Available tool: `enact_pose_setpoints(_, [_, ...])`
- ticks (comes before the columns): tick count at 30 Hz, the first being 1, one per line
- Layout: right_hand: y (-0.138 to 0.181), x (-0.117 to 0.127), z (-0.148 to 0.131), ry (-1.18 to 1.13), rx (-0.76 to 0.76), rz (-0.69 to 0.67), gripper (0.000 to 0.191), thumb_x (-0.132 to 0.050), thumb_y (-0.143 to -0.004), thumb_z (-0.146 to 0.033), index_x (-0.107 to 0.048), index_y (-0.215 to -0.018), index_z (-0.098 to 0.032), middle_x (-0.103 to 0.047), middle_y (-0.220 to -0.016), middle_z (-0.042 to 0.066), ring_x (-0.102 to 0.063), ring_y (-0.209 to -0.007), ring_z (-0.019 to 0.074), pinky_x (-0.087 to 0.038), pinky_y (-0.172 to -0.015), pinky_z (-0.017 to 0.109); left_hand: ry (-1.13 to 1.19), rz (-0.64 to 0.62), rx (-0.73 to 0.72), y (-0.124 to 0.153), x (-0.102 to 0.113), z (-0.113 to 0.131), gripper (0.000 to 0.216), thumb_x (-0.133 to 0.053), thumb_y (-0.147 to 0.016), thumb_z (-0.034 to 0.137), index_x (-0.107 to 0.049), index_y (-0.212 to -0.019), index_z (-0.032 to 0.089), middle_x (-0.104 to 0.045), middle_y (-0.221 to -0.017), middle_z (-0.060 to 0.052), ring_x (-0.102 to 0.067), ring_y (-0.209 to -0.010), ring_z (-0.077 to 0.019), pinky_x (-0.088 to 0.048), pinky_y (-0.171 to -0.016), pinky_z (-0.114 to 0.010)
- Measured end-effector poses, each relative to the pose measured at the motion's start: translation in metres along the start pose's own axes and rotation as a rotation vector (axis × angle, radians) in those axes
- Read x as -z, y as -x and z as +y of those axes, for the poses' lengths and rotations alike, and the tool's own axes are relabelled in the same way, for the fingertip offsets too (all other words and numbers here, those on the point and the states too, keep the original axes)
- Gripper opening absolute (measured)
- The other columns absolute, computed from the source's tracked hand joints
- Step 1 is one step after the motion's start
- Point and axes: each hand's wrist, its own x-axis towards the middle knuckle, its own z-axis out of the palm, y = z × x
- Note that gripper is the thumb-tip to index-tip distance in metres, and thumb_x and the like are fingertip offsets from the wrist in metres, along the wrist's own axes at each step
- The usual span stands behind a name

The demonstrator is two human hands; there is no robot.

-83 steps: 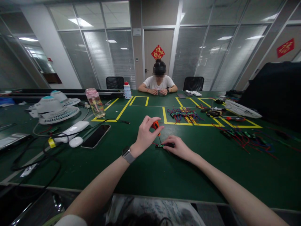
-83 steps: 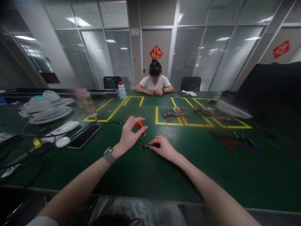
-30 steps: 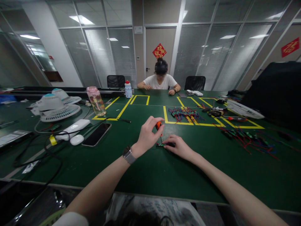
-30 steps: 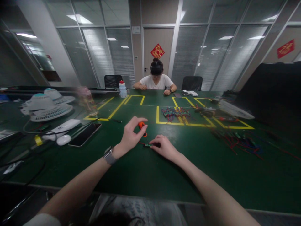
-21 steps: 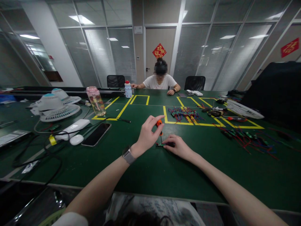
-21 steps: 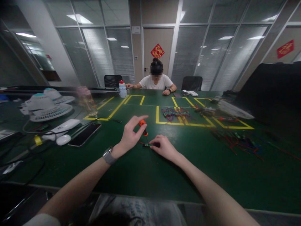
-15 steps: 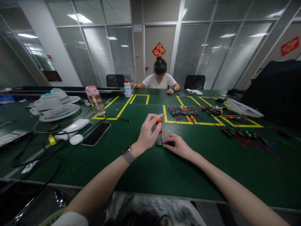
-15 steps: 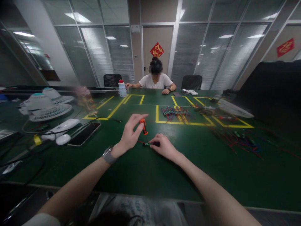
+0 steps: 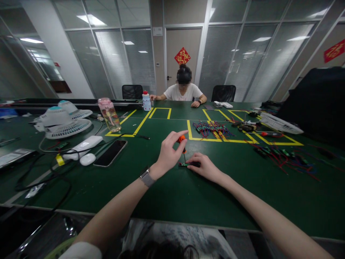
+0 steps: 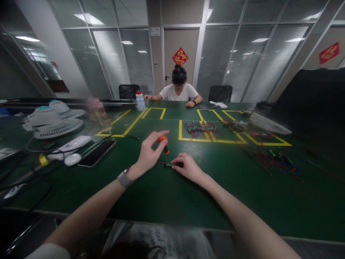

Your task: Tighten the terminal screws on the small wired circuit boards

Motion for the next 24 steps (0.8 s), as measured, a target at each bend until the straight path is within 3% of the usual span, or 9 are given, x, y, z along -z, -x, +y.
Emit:
enact_pose_setpoints(3, [-0.0003, -0.0004, 0.0006, -0.001, 0.003, -0.005, 0.014, -0.067, -0.079, -0.021, -0.074, -0.091, -0.02, -0.065, -0.084, 0.006, -0.057, -0.083, 0.0198, -0.045, -0.077, 0.033, -0.025, 0.03, 0.032, -0.0002, 0.0002, -0.0007, 0.022, -0.055, -0.089, 0.025, -0.063, -0.109, 0.021, -0.059, -0.088, -0.003, -0.056, -0.079, -0.0132, -0.048, -0.074, -0.027])
enact_pose_setpoints(8, [-0.0002, -0.0012, 0.0017, 0.002, 0.0, -0.004, 0.014, -0.067, -0.079, -0.02, -0.074, -0.091, -0.019, -0.064, -0.083, 0.006, -0.057, -0.082, 0.0199, -0.045, -0.076, 0.032, 0.153, -0.032, 0.114, -0.0002, -0.0019, -0.0057, 0.033, -0.046, -0.093, 0.021, -0.052, -0.126, 0.022, -0.061, -0.103, -0.006, -0.06, -0.091, -0.0144, -0.05, -0.081, -0.029])
enact_pose_setpoints(14, [-0.0001, -0.0009, 0.0004, 0.003, 0.008, -0.006, 0.013, -0.066, -0.08, -0.021, -0.074, -0.09, -0.02, -0.064, -0.082, 0.005, -0.057, -0.082, 0.0197, -0.045, -0.076, 0.032, 0.099, 0.04, 0.092, -0.0005, -0.0053, -0.0045, 0.014, -0.061, -0.084, 0.023, -0.062, -0.098, 0.02, -0.056, -0.089, -0.002, -0.057, -0.08, -0.0124, -0.051, -0.07, -0.023])
enact_pose_setpoints(20, [-0.0003, -0.0016, 0.0015, -0.005, 0.005, -0.001, 0.013, -0.066, -0.08, -0.022, -0.074, -0.091, -0.02, -0.065, -0.084, 0.006, -0.058, -0.083, 0.02, -0.045, -0.077, 0.032, 0.131, -0.067, 0.075, -0.0025, -0.0034, -0.0012, 0.022, -0.048, -0.091, 0.019, -0.057, -0.111, 0.021, -0.059, -0.102, -0.005, -0.059, -0.089, -0.0139, -0.051, -0.074, -0.025])
enact_pose_setpoints(24, [-0.0002, -0.0024, 0.0036, -0.002, 0.005, 0.002, 0.014, -0.067, -0.08, -0.022, -0.074, -0.091, -0.02, -0.065, -0.084, 0.006, -0.058, -0.082, 0.0202, -0.046, -0.076, 0.032, 0.026, 0.076, 0.079, 0.0008, -0.0061, -0.0037, 0.018, -0.057, -0.087, 0.021, -0.058, -0.105, 0.02, -0.058, -0.095, -0.004, -0.058, -0.082, -0.0131, -0.051, -0.071, -0.025])
